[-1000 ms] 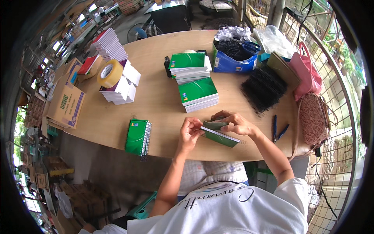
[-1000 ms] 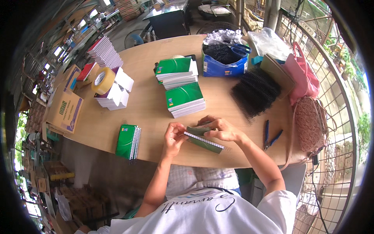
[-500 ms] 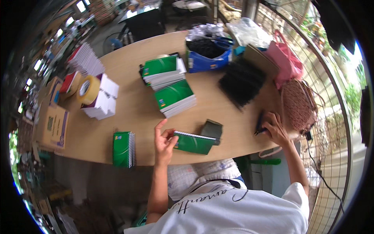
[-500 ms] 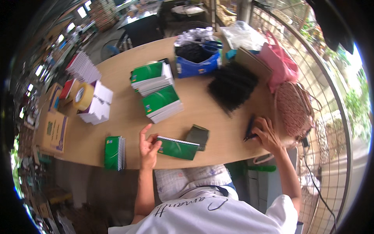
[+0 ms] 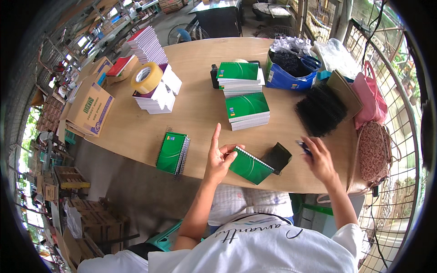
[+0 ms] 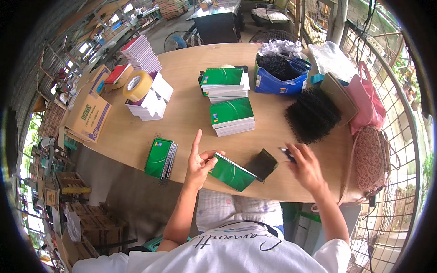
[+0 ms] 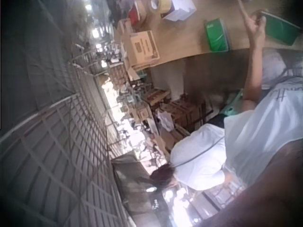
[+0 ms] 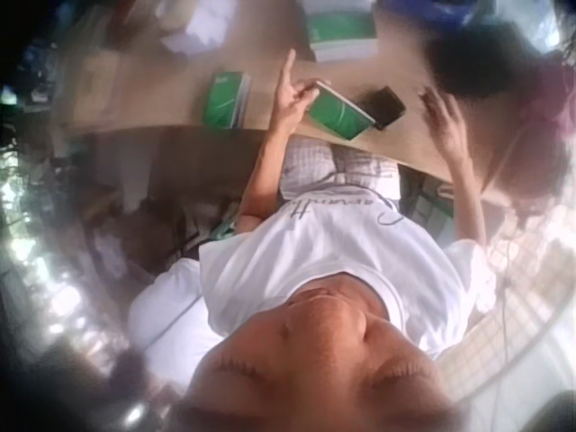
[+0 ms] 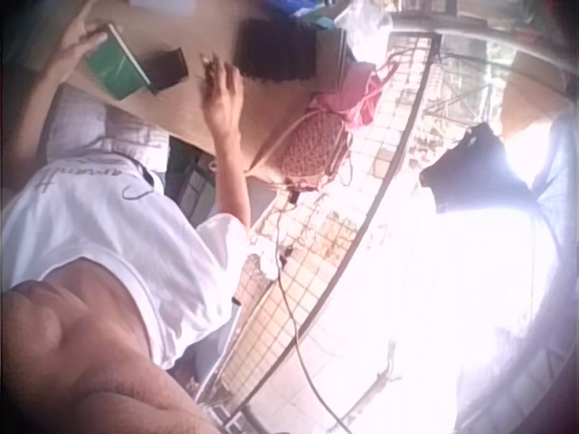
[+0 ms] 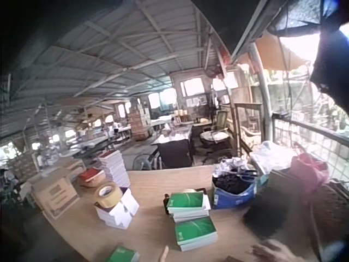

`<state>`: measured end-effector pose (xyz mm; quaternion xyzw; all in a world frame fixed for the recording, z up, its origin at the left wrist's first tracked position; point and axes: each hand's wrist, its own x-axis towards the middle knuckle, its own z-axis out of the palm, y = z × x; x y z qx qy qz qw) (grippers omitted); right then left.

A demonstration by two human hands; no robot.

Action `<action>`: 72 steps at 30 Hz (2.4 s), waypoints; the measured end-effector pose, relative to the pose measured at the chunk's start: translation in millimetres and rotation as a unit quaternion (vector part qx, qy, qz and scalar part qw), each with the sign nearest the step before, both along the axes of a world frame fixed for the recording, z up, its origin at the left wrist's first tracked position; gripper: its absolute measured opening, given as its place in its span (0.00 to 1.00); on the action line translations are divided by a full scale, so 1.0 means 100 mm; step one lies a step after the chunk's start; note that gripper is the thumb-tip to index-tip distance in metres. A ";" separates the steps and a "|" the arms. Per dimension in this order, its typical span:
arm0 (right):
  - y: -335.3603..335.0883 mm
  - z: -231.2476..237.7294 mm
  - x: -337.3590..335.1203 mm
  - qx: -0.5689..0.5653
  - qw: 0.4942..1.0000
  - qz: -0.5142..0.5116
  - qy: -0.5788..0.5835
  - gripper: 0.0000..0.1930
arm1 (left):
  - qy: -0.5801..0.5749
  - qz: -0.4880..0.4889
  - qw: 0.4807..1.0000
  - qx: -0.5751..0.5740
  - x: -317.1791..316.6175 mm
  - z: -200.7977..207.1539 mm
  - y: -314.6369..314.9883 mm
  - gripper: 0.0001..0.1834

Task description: The person threads a plastic spiral coil through the holes of a notebook and then uses pliers to trim and bend the ends of the coil.

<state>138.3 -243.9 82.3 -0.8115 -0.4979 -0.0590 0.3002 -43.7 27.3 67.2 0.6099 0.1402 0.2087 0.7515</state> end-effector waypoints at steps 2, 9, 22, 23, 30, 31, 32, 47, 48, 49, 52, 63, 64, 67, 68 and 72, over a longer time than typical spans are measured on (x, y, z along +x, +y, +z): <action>0.35 0.03 -0.14 -0.039 0.993 -0.042 0.100 0.33 | 0.005 -0.004 1.000 0.016 -0.02 0.00 0.02 0.49; 0.58 -0.15 0.28 -0.159 0.986 -0.041 0.015 0.29 | -0.004 0.038 0.999 0.030 -0.06 -0.07 0.05 0.50; 1.35 0.65 -0.21 0.004 0.894 0.172 -0.414 0.13 | 0.035 0.056 0.995 0.071 -0.10 -0.02 0.09 0.53; 1.36 0.66 -0.22 0.002 0.885 0.176 -0.431 0.13 | 0.036 0.058 0.995 0.072 -0.10 -0.02 0.09 0.53; 1.38 0.65 -0.34 -0.244 0.961 0.113 -0.066 0.16 | 0.020 0.104 0.985 0.135 -0.11 -0.01 0.01 0.47; 1.41 0.76 -0.26 -0.312 0.937 0.128 0.091 0.26 | 0.014 0.110 0.979 0.170 -0.09 -0.09 -0.02 0.43; 1.38 0.73 -0.26 -0.284 0.946 0.122 0.100 0.25 | 0.006 0.112 0.973 0.204 -0.08 -0.13 -0.02 0.40; -0.59 -0.16 -0.16 -0.036 0.952 -0.296 0.063 0.23 | 0.039 0.440 0.878 0.185 -1.45 0.21 1.25 0.17; -0.66 -0.26 -0.17 -0.045 0.950 -0.304 0.051 0.24 | 0.055 0.440 0.881 0.165 -1.50 0.10 1.26 0.18; -0.72 -0.35 -0.17 -0.054 0.948 -0.312 0.039 0.24 | 0.104 0.447 0.868 0.192 -1.54 -0.01 1.29 0.18; -0.83 -0.58 -0.14 -0.062 0.944 -0.323 -0.010 0.26 | 0.185 0.461 0.806 0.322 -1.62 -0.31 1.38 0.18; -0.51 -0.40 -0.34 -0.028 0.948 -0.290 -0.128 0.36 | 0.237 0.416 0.681 0.555 -1.44 0.19 0.94 0.27; -0.36 -0.35 -0.43 -0.012 0.967 -0.248 -0.060 0.37 | 0.239 0.333 0.698 0.587 -1.38 0.23 0.85 0.32; 0.27 -0.28 -0.63 0.001 0.986 -0.163 -0.022 0.37 | 0.359 0.226 0.692 0.584 -1.24 0.08 0.79 0.35; 0.35 -0.37 -0.59 0.002 0.988 -0.152 -0.029 0.35 | 0.347 0.222 0.696 0.588 -1.26 0.03 0.83 0.35; 0.31 -0.53 -0.42 0.019 0.992 -0.126 0.015 0.28 | 0.340 0.230 0.691 0.595 -1.18 0.15 0.78 0.37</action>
